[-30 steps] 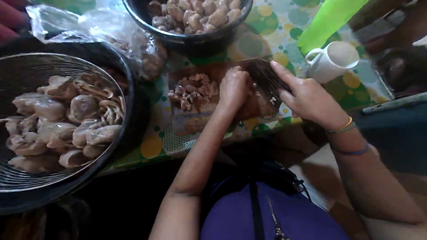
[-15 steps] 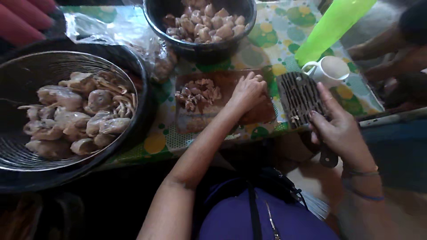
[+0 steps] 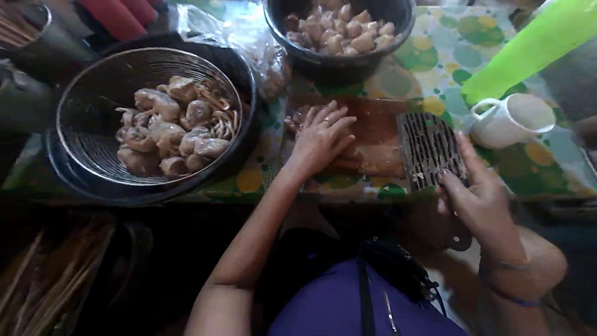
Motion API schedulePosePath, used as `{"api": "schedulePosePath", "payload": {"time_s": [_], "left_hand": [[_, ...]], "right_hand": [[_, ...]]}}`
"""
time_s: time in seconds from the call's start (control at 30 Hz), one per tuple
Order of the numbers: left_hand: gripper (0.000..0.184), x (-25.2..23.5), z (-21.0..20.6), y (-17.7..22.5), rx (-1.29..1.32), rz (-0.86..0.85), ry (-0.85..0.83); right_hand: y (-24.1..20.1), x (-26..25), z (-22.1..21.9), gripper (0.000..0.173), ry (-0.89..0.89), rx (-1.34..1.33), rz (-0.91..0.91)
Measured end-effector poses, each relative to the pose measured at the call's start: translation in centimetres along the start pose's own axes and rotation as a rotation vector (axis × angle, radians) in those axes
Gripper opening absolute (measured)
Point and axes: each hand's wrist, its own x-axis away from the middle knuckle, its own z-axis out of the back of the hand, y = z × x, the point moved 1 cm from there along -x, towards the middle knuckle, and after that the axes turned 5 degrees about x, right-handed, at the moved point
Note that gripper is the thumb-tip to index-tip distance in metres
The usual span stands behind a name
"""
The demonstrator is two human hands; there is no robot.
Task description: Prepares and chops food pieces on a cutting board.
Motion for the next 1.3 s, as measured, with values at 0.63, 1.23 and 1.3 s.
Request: {"api": "schedulePosePath", "payload": {"time_s": [0.63,1.23,1.3], "left_hand": [[0.088,1.1,2.4,0.7,0.176,0.476,-0.04],[0.026,-15.3,13.1,-3.4,-0.038,0.213,-0.052],[0.023,-18.4,12.6,-5.9,-0.076,0.258,-0.089]], "right_hand": [[-1.0,-6.4,-2.8,0.064,-0.219,-0.337,-0.077],[1.6,-6.5,-2.4,0.061,-0.173,-0.474,-0.128],[1.4,-6.7,-2.4,0.062,-0.18,-0.461,-0.137]]}}
